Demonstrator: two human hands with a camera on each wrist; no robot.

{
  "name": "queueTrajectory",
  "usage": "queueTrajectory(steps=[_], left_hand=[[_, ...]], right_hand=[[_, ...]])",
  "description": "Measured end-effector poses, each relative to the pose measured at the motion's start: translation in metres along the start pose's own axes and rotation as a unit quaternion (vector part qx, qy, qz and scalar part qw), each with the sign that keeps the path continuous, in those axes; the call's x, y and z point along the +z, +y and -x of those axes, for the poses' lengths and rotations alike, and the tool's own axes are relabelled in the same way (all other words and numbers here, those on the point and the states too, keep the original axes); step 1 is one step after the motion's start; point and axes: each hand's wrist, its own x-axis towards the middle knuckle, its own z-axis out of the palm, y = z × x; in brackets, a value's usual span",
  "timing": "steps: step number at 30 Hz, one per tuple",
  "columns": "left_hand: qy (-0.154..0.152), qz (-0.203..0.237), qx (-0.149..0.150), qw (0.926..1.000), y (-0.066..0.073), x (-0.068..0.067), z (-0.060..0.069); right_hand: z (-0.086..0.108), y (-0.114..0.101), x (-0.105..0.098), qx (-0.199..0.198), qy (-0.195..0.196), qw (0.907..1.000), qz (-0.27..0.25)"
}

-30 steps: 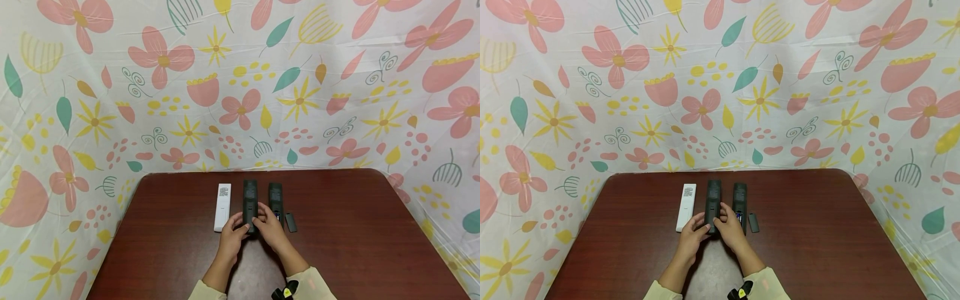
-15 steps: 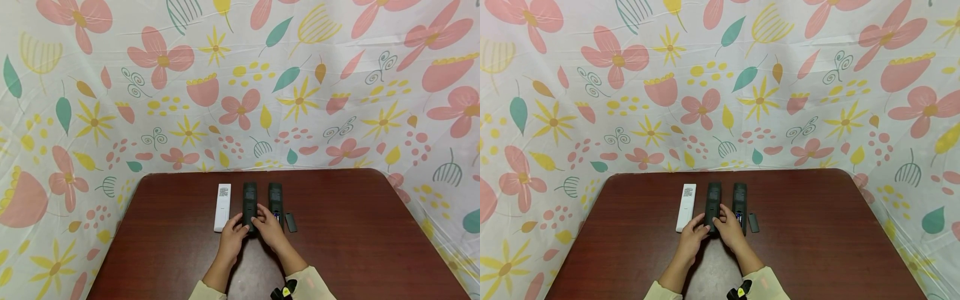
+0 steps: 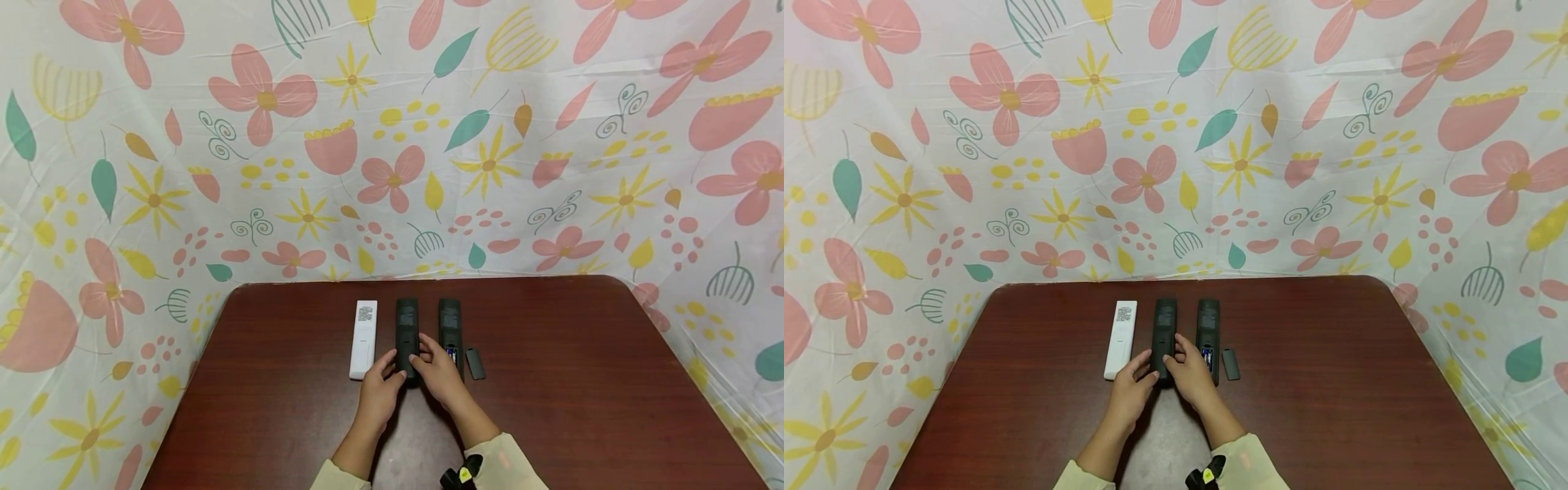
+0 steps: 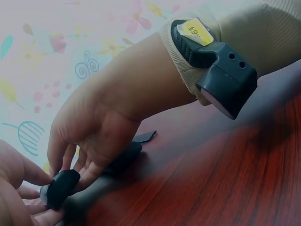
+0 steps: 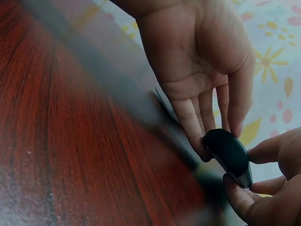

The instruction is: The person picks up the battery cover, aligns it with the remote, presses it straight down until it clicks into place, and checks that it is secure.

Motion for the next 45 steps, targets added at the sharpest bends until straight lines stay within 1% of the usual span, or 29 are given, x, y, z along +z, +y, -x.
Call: queueTrajectory(steps=[6,11,14,17,21,27,35,40,45], left_hand=[[-0.001,-0.005,0.005,1.0,-0.0021,0.0014,-0.0007],[0.01,-0.018,0.026,0.9994,-0.0028,0.002,-0.0011],[0.013,-0.021,0.039,0.9989,-0.0035,0.0022,-0.001],[0.011,-0.032,0.05,0.9982,-0.0039,0.0019,-0.0009],[0.006,-0.043,0.058,0.9974,-0.004,0.0013,-0.0008],[0.007,-0.06,0.053,0.9968,-0.0031,0.0006,-0.0004],[0.008,-0.072,0.051,0.9961,-0.0029,0.0002,-0.0005],[0.001,-0.096,0.057,0.9938,-0.004,-0.0003,-0.0017],[-0.006,-0.113,0.068,0.9912,-0.0046,-0.0007,-0.0022]], right_hand=[[-0.0008,0.0001,0.0016,-0.005,0.003,1.0,0.006],[-0.0009,-0.0005,0.0025,-0.002,0.003,0.9998,0.018],[-0.0008,-0.0009,0.0025,0.003,0.003,0.9995,0.032],[-0.0008,-0.0015,0.0021,-0.004,0.003,0.9985,0.054],[-0.0011,-0.0012,0.0021,-0.02,0.006,0.9964,0.083],[0.0006,-0.003,0.0035,-0.033,0.008,0.9928,0.115],[0.0039,-0.0072,0.0043,-0.038,0.009,0.9872,0.155],[0.0051,-0.0077,0.0045,-0.04,0.009,0.9808,0.191],[0.0078,-0.0097,0.0046,-0.048,0.007,0.977,0.208]])
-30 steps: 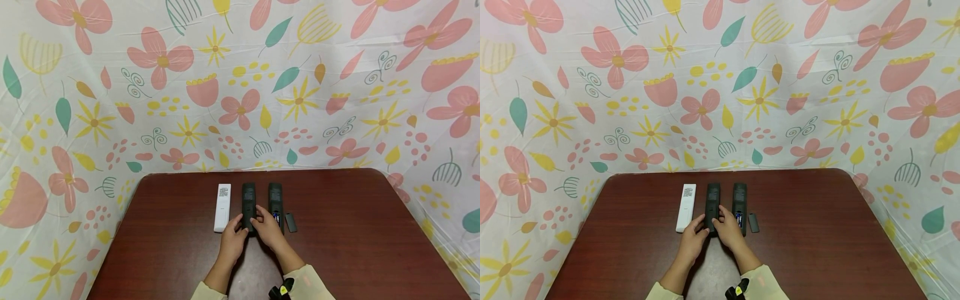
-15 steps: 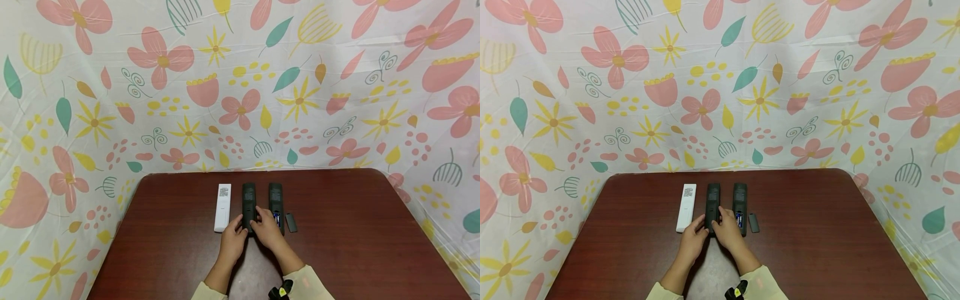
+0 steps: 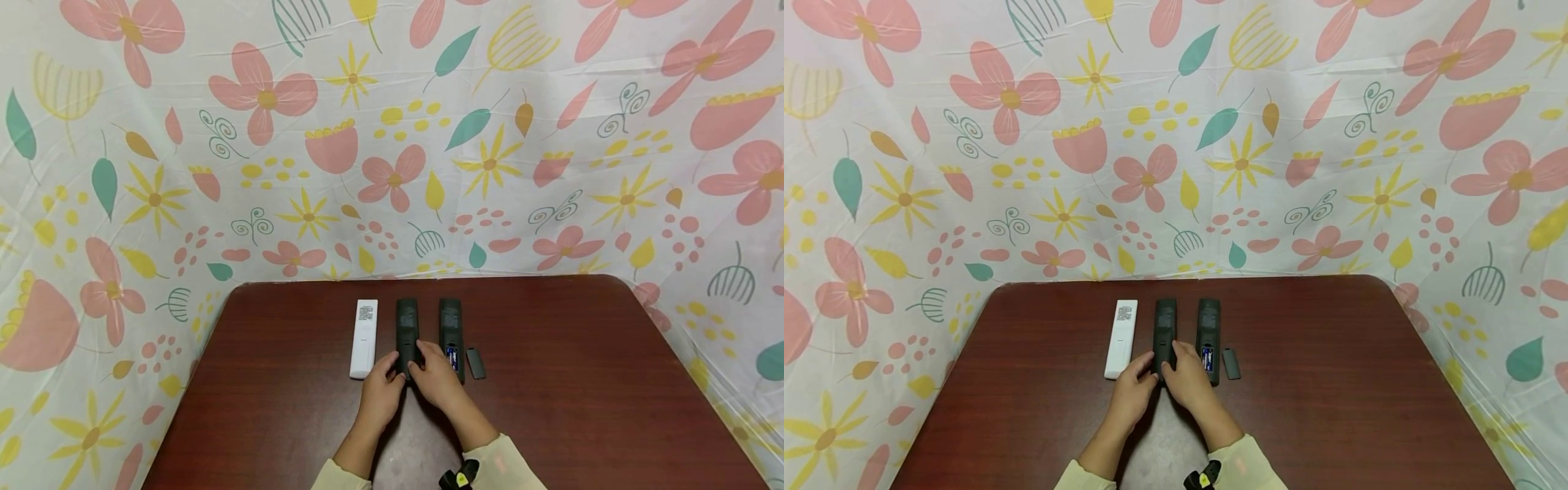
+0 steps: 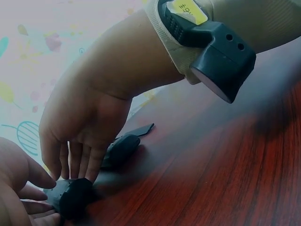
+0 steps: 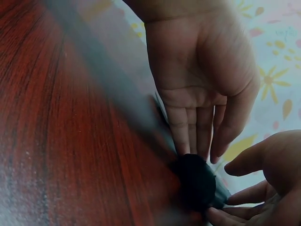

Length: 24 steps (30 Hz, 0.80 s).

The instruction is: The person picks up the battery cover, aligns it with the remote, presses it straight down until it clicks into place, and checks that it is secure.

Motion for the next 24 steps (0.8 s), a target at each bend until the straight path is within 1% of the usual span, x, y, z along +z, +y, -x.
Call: queueTrajectory(steps=[3,8,11,15,18,24], left_hand=[[-0.006,-0.005,0.008,0.9999,0.0,-0.0001,0.0],[-0.02,-0.013,0.009,0.9997,0.0007,0.0002,-0.0001],[-0.019,-0.024,0.019,0.9993,-0.0006,0.0008,-0.0006],[-0.019,-0.033,0.022,0.999,-0.0019,0.0012,-0.0004],[-0.022,-0.034,0.015,0.9991,-0.0018,0.001,-0.0001],[-0.023,-0.032,0.012,0.9992,-0.0013,0.0014,-0.0004]], right_hand=[[0.0018,-0.0015,-0.0012,-0.001,-0.005,1.0,0.005],[0.0038,-0.0027,-0.0022,0.003,-0.012,0.9999,0.003],[0.0047,-0.0036,-0.0026,0.0,-0.01,0.9999,0.001],[0.0058,-0.004,-0.0029,-0.001,-0.012,0.9999,-0.004],[0.0064,-0.0036,-0.0024,0.002,-0.015,0.9999,-0.006],[0.0067,-0.0024,-0.0021,0.003,-0.015,0.9999,-0.002]])
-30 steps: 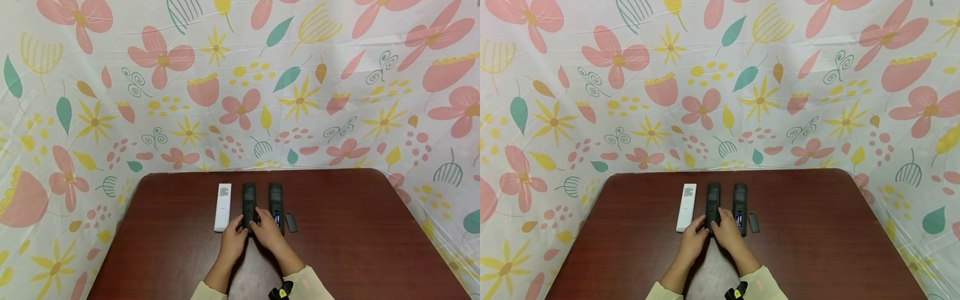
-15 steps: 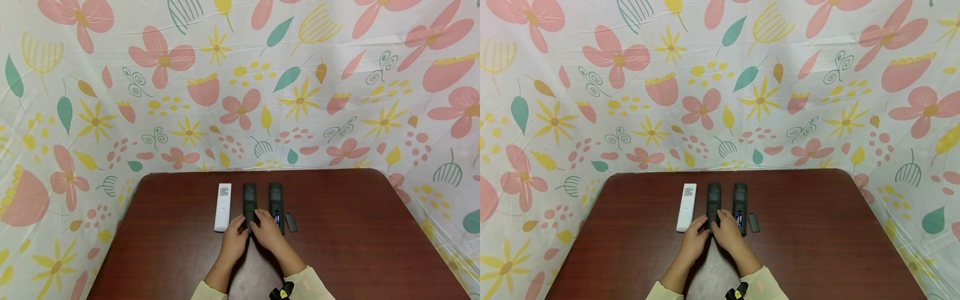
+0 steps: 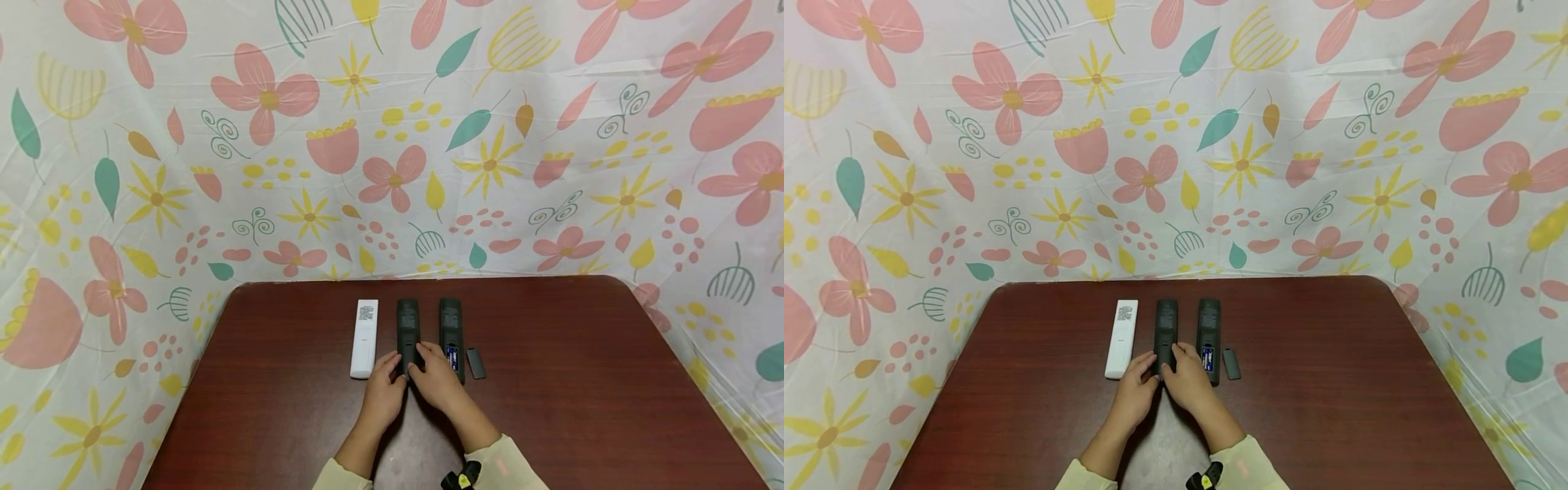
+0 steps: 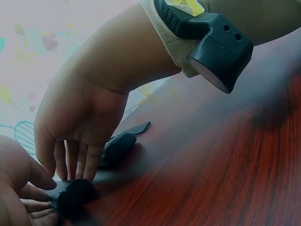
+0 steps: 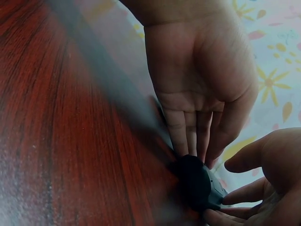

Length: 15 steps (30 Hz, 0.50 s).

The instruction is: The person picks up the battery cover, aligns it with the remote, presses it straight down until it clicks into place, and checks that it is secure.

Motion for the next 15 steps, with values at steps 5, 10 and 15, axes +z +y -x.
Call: queueTrajectory(steps=[5,10,15], left_hand=[[0.005,0.006,0.003,1.0,-0.0001,0.002,-0.0011],[0.012,0.021,-0.003,0.9997,-0.0001,0.0039,-0.0007],[0.039,0.021,0.002,0.999,0.0032,0.0031,0.0007]], right_hand=[[-0.0015,0.0009,-0.0003,-0.002,0.001,1.0,0.003],[-0.0003,0.0001,-0.0007,-0.002,0.003,1.0,-0.001],[0.0008,-0.0003,-0.0025,-0.017,0.029,0.9992,-0.022]])
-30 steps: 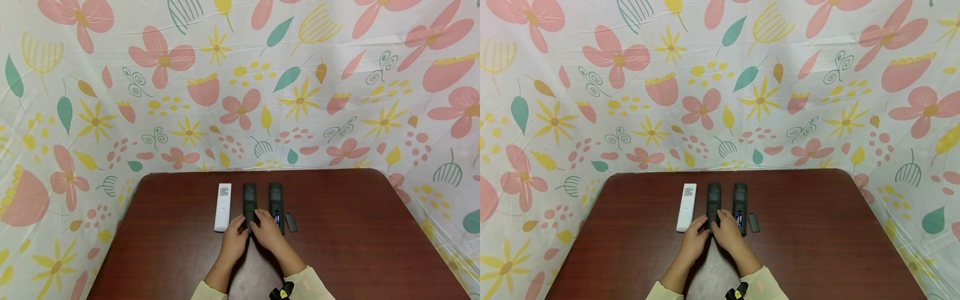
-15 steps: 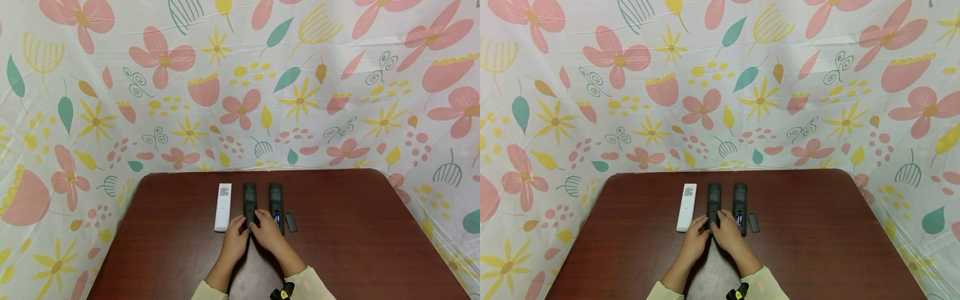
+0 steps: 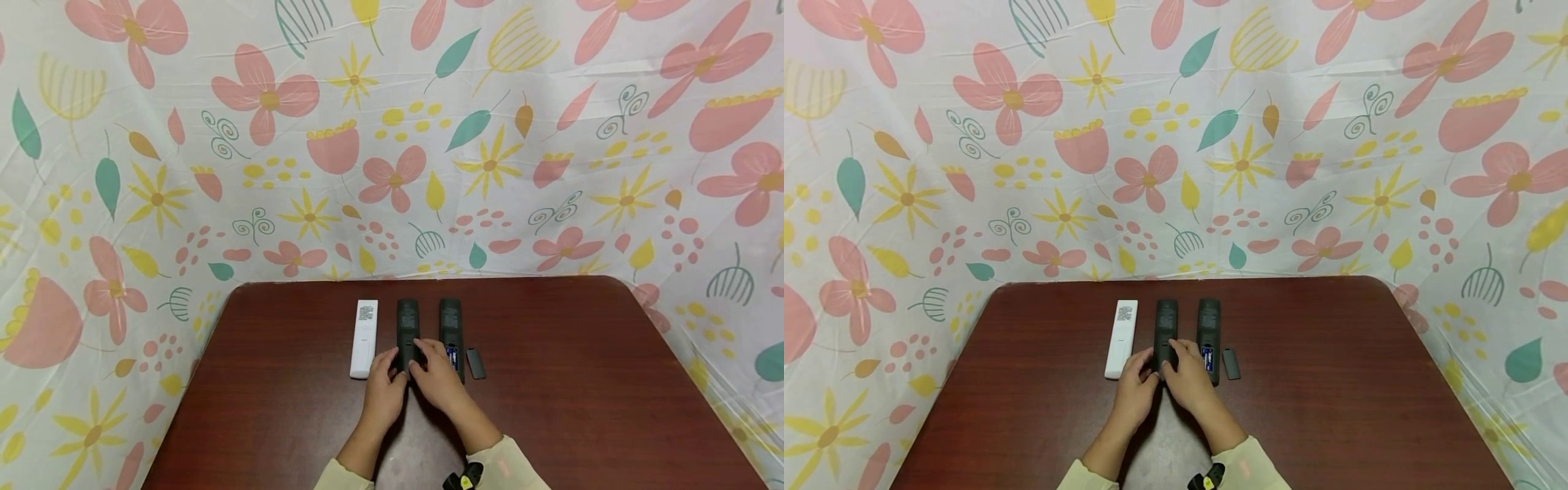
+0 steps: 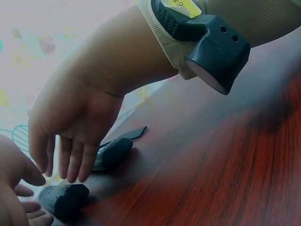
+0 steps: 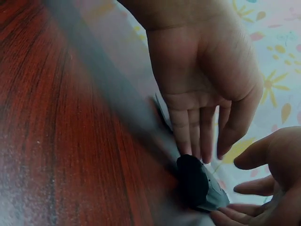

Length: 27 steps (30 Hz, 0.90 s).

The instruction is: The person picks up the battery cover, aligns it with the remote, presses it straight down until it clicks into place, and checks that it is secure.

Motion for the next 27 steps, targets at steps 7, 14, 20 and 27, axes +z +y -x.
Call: queueTrajectory(steps=[7,14,20,27], left_hand=[[0.045,0.012,0.021,0.9987,0.007,0.0,0.0],[0.04,0.034,0.023,0.9984,0.013,0.0,0.002],[0.037,0.052,0.024,0.9977,0.013,0.003,0.003],[0.003,0.074,0.024,0.997,0.018,0.008,0.006]], right_hand=[[0.0,0.001,-0.005,-0.029,0.062,0.9969,-0.037],[0.002,0.002,-0.011,-0.052,0.105,0.9898,-0.081],[0.003,0.004,-0.017,-0.055,0.111,0.9879,-0.094],[0.005,0.012,-0.022,-0.06,0.138,0.9841,-0.095]])
